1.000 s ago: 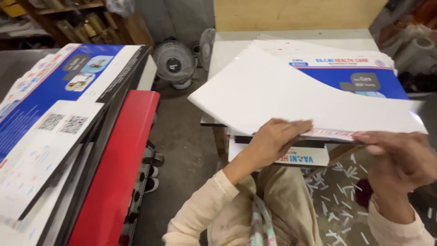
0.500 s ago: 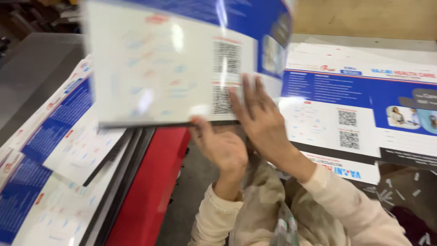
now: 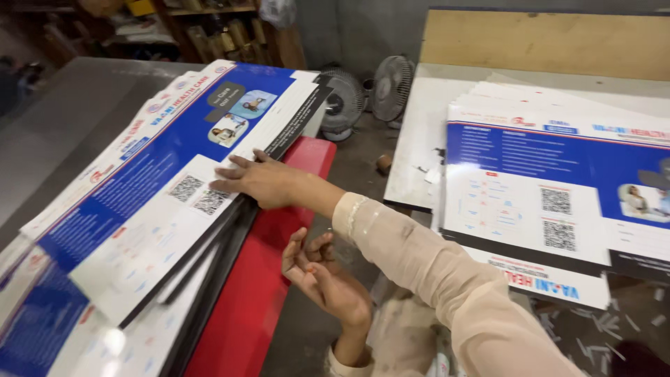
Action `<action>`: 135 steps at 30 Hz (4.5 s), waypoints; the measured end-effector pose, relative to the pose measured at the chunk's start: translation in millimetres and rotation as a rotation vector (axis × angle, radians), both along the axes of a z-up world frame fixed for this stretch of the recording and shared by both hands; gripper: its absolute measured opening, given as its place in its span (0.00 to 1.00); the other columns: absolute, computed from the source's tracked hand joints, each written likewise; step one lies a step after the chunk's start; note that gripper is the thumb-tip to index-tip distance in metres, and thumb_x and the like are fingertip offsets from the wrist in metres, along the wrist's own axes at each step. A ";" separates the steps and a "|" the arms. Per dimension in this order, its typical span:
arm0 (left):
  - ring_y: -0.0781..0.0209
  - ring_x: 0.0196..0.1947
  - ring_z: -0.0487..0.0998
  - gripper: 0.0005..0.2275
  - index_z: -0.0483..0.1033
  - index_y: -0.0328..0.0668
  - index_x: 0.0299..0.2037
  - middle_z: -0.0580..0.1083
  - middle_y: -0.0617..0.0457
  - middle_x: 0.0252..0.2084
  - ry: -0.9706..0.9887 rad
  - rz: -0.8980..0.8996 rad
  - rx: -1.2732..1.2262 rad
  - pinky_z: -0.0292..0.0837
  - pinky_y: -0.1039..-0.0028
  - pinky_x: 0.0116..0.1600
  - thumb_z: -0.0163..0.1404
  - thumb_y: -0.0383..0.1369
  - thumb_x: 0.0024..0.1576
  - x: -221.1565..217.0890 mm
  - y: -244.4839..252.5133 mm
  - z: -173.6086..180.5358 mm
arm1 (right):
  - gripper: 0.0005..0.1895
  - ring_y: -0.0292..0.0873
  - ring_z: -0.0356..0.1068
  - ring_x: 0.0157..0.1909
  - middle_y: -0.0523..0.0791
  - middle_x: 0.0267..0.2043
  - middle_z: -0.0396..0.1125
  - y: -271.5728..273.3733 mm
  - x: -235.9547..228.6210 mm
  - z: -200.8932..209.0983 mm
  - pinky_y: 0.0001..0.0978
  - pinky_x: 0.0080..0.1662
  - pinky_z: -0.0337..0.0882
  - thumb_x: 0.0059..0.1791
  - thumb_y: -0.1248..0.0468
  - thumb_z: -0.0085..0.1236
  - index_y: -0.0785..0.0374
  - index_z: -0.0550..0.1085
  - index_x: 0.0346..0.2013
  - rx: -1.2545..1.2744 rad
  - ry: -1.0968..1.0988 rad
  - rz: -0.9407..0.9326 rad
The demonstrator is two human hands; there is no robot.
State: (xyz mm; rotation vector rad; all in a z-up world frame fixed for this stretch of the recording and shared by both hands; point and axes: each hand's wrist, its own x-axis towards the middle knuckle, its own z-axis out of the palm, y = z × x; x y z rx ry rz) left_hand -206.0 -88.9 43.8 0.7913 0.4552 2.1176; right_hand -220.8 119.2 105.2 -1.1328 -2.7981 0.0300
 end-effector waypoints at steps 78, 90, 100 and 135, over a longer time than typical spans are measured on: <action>0.47 0.77 0.47 0.30 0.55 0.28 0.71 0.50 0.40 0.77 2.029 -0.061 0.646 0.43 0.37 0.70 0.39 0.45 0.65 262.0 71.3 -99.1 | 0.30 0.52 0.55 0.73 0.54 0.69 0.59 -304.2 456.1 -116.5 0.71 0.66 0.44 0.54 0.58 0.46 0.61 0.63 0.70 0.510 -0.054 -1.211; 0.53 0.59 0.80 0.16 0.80 0.48 0.49 0.79 0.46 0.59 1.638 -0.850 0.044 0.77 0.64 0.64 0.57 0.27 0.50 209.7 93.7 -32.3 | 0.11 0.49 0.71 0.51 0.50 0.48 0.69 -428.4 381.3 -116.2 0.41 0.53 0.70 0.52 0.74 0.48 0.68 0.75 0.48 0.619 0.877 -1.187; 0.51 0.70 0.67 0.19 0.71 0.41 0.56 0.66 0.51 0.70 0.577 -1.161 0.289 0.66 0.63 0.71 0.55 0.18 0.54 232.2 122.4 30.3 | 0.16 0.44 0.74 0.48 0.43 0.43 0.74 -413.5 304.6 -73.6 0.33 0.43 0.78 0.44 0.69 0.63 0.62 0.81 0.47 0.759 0.279 -0.475; 0.35 0.71 0.49 0.35 0.58 0.56 0.71 0.38 0.41 0.77 2.060 -0.720 0.498 0.59 0.40 0.55 0.61 0.38 0.52 193.0 62.1 -49.5 | 0.12 0.38 0.76 0.38 0.40 0.39 0.71 -291.7 381.0 -75.0 0.30 0.40 0.75 0.39 0.68 0.68 0.60 0.77 0.36 -0.258 0.692 -0.854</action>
